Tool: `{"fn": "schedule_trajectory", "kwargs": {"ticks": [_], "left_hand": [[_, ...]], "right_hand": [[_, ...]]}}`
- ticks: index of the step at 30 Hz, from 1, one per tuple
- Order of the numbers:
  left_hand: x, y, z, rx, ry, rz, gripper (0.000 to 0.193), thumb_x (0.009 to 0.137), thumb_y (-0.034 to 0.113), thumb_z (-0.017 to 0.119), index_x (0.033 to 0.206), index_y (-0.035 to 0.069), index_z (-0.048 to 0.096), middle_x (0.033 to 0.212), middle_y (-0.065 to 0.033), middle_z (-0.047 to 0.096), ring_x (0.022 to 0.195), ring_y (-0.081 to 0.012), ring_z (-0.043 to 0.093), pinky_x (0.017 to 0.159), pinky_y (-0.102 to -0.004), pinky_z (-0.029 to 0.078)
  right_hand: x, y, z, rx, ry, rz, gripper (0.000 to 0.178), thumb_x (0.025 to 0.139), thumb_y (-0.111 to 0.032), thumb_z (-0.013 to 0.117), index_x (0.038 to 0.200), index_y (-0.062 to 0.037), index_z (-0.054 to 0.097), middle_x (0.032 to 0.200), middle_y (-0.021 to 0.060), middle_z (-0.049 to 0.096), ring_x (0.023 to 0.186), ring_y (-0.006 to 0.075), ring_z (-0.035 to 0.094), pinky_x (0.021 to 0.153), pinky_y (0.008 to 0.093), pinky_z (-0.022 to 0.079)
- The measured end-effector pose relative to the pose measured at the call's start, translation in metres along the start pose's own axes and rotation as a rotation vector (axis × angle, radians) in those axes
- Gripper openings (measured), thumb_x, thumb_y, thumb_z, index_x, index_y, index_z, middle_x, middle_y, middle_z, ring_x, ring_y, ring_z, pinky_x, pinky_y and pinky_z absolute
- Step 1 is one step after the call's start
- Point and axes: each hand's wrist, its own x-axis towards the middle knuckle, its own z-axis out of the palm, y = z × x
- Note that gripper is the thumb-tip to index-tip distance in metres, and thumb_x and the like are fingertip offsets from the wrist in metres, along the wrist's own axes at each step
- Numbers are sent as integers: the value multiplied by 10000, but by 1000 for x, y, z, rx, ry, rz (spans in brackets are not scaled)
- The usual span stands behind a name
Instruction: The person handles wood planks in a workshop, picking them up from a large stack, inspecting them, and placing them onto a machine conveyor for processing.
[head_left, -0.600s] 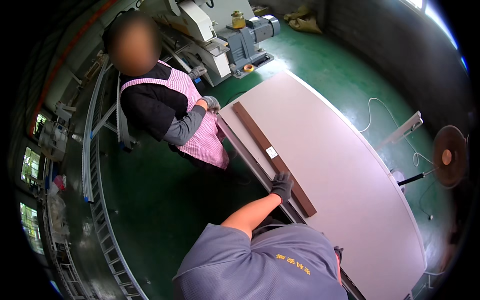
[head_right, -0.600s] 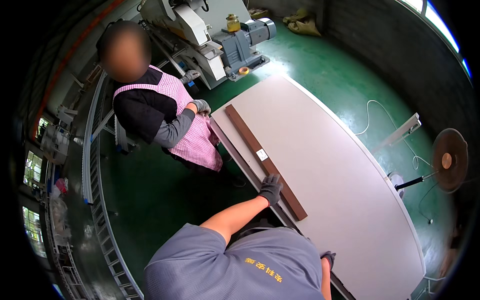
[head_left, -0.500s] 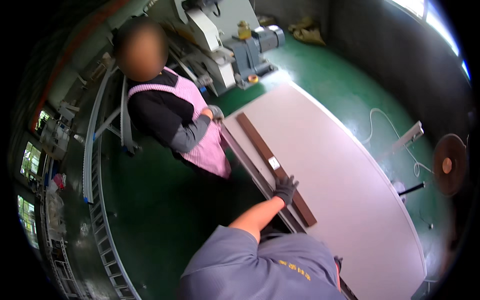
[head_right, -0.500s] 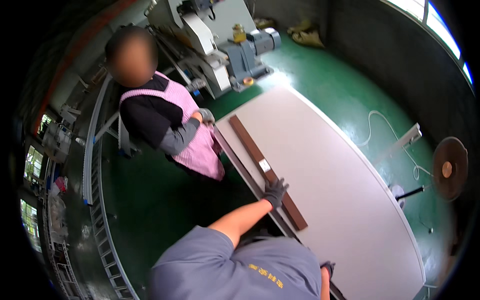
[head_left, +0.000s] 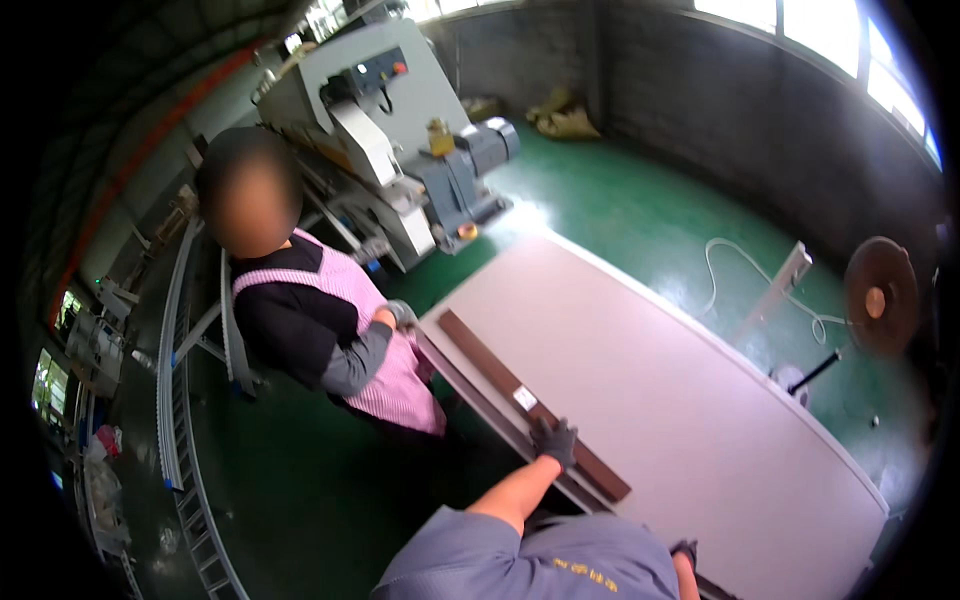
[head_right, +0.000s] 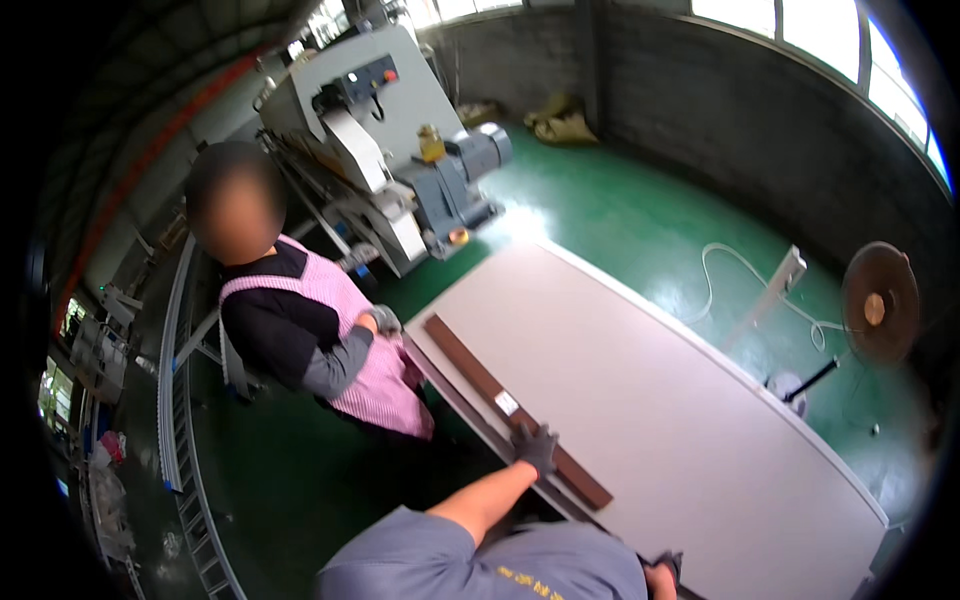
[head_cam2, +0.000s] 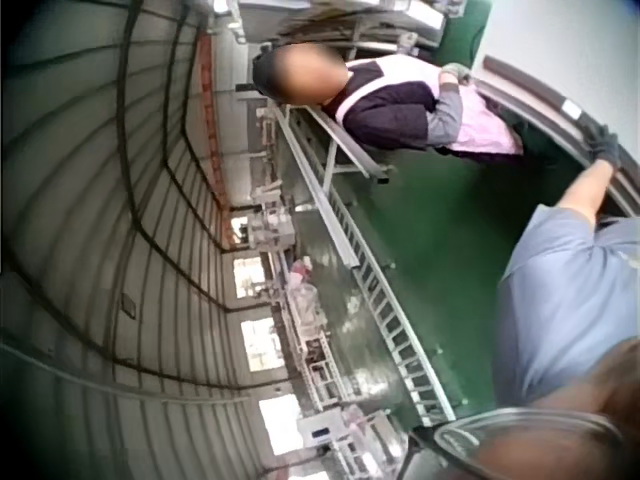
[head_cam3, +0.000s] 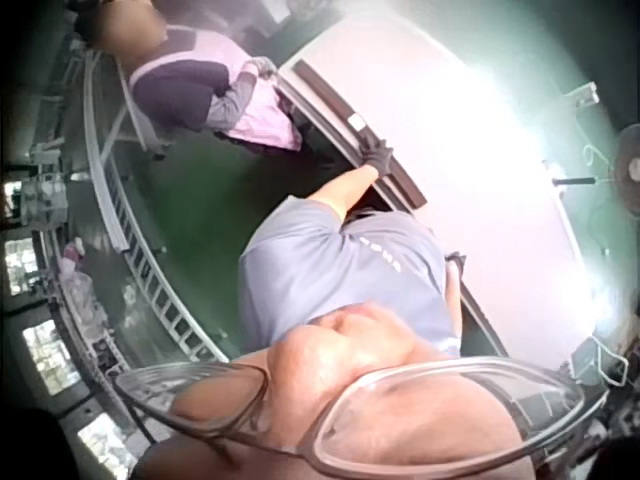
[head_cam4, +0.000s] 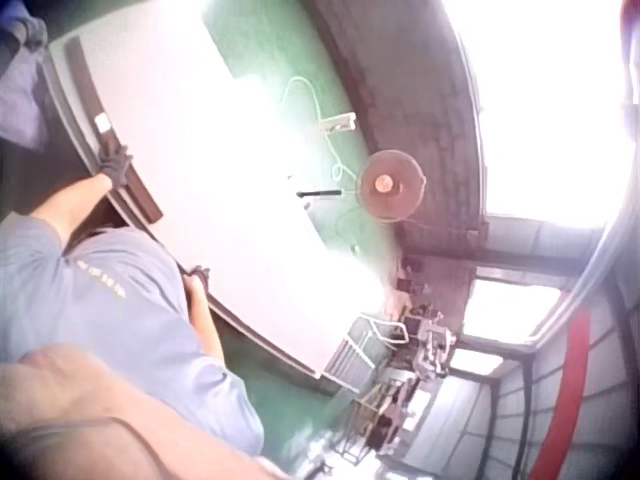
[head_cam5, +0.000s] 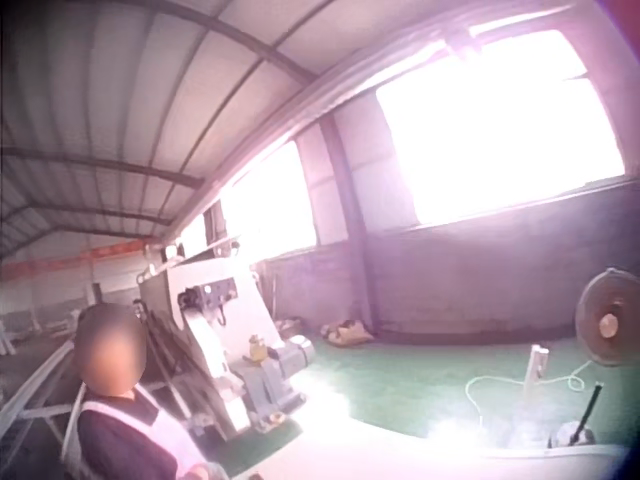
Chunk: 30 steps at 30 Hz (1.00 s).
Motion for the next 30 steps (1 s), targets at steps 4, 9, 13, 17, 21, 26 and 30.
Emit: {"fn": "schedule_trajectory", "kwargs": {"ticks": [4, 9, 13, 17, 21, 26, 30], "left_hand": [[37, 23, 30, 29, 297, 89, 778, 680, 408, 735, 1362, 238, 402, 1475, -86, 262, 1359, -491, 135, 984, -752, 214], [12, -6, 17, -1, 127, -42, 856, 710, 498, 708, 1431, 295, 295, 1528, -21, 146, 1362, -528, 79, 1007, -738, 182], [13, 5, 23, -23, 174, -23, 849, 721, 511, 698, 1433, 284, 294, 1529, -50, 146, 1372, -492, 111, 1021, -706, 200], [3, 1, 1, -6, 164, -18, 845, 720, 490, 721, 1427, 267, 316, 1531, -67, 165, 1383, -470, 123, 1039, -694, 180], [11, 9, -7, 5, 121, -64, 834, 718, 488, 727, 1417, 257, 335, 1546, -73, 135, 1369, -505, 136, 1039, -699, 172], [7, 15, -14, -50, 53, -117, 876, 707, 478, 733, 1430, 218, 311, 1547, -89, 122, 1366, -522, 107, 1041, -702, 160], [79, -4, -92, -280, 199, -134, 872, 841, 502, 496, 1490, 138, 40, 1539, -138, 158, 1381, -372, 201, 1118, -536, 148]], "right_hand": [[-11, 33, 8, 258, -40, 160, 574, 883, -363, 513, 1319, -11, 387, 1274, 247, 464, 1157, 362, 515, 982, 431, 417], [-24, -22, -39, 317, -271, 23, 1011, 627, -266, 743, 1430, 54, 217, 1492, 308, 153, 1374, 381, 253, 1130, 340, 227], [-24, -22, -22, 220, -113, 201, 722, 928, -412, 464, 1491, -137, 104, 1440, 212, 361, 1298, 353, 409, 1062, 408, 364], [35, 10, 19, 307, -144, 425, 750, 921, -431, 463, 1496, -169, 60, 1454, 216, 333, 1308, 348, 398, 1075, 421, 348], [53, 30, 37, 361, -134, 426, 789, 878, -417, 504, 1482, -123, 91, 1468, 230, 291, 1323, 348, 370, 1086, 409, 317], [26, 13, 15, 299, -121, 274, 879, 792, -389, 609, 1459, -49, 147, 1473, 262, 249, 1343, 349, 330, 1101, 373, 280], [-2, -12, -26, 293, -165, 175, 951, 724, -367, 694, 1440, 10, 193, 1477, 288, 216, 1359, 350, 298, 1112, 343, 251]]}}
